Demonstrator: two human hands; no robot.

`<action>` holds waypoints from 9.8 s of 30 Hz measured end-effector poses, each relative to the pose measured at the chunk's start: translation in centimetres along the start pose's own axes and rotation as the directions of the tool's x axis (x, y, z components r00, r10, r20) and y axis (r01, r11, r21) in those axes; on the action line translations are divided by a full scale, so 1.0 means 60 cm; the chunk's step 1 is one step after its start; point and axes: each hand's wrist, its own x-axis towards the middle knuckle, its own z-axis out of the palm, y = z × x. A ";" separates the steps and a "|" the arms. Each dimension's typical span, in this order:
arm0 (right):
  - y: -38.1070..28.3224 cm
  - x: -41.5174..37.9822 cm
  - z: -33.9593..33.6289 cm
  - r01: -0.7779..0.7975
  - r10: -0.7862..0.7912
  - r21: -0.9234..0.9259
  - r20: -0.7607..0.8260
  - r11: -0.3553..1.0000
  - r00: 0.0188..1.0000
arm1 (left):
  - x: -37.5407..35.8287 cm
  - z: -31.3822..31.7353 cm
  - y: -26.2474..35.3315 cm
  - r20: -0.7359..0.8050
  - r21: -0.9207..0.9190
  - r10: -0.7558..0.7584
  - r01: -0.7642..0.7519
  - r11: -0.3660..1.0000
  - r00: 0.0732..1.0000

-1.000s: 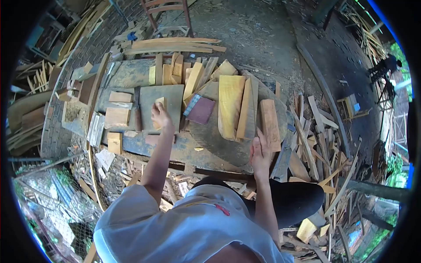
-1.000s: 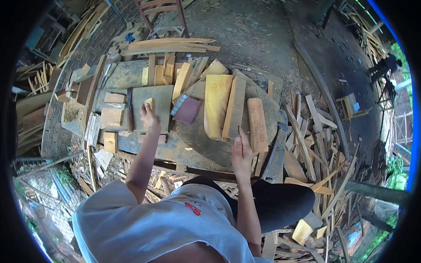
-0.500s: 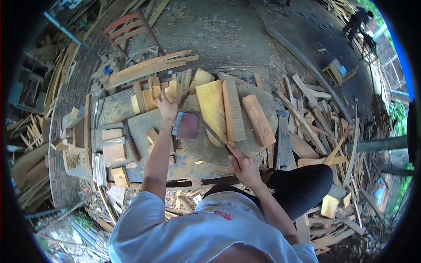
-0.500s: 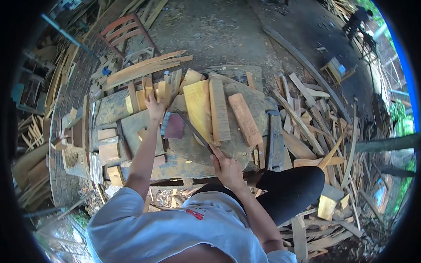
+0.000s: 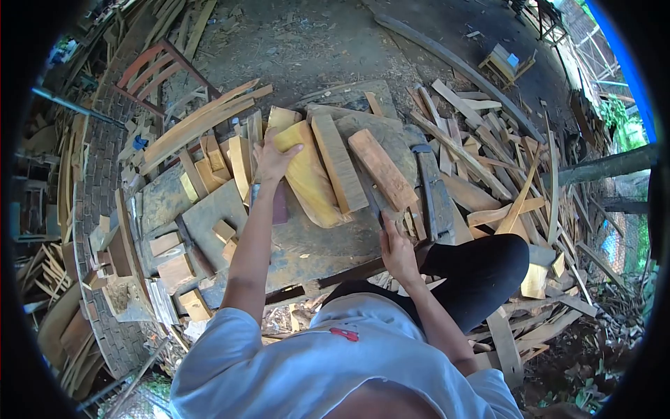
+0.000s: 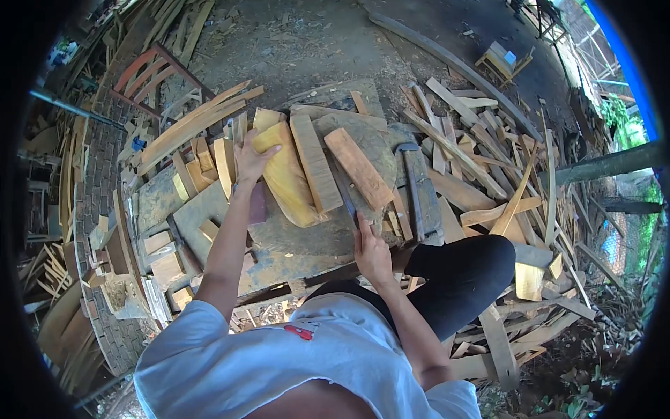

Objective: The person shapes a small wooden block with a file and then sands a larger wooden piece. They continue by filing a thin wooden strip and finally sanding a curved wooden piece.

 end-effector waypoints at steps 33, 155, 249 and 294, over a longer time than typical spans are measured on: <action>-0.073 0.119 0.071 0.268 -0.321 -0.468 -0.036 0.842 0.946 | -0.275 -0.107 -0.068 -0.219 0.055 0.207 -0.200 0.978 0.953; -0.145 0.071 -0.017 0.280 -0.287 0.088 0.080 0.956 0.954 | -0.318 -0.173 0.131 0.708 -0.703 -0.112 0.710 -0.022 0.697; -0.082 0.030 -0.029 0.311 -0.310 0.004 0.091 0.950 0.946 | -0.347 -0.136 0.142 0.797 -0.601 -0.048 0.784 -0.155 0.602; -0.149 -0.017 -0.069 0.388 -0.366 -0.029 0.270 0.921 0.890 | -0.315 -0.128 0.142 0.788 -0.613 -0.269 0.745 -0.264 0.553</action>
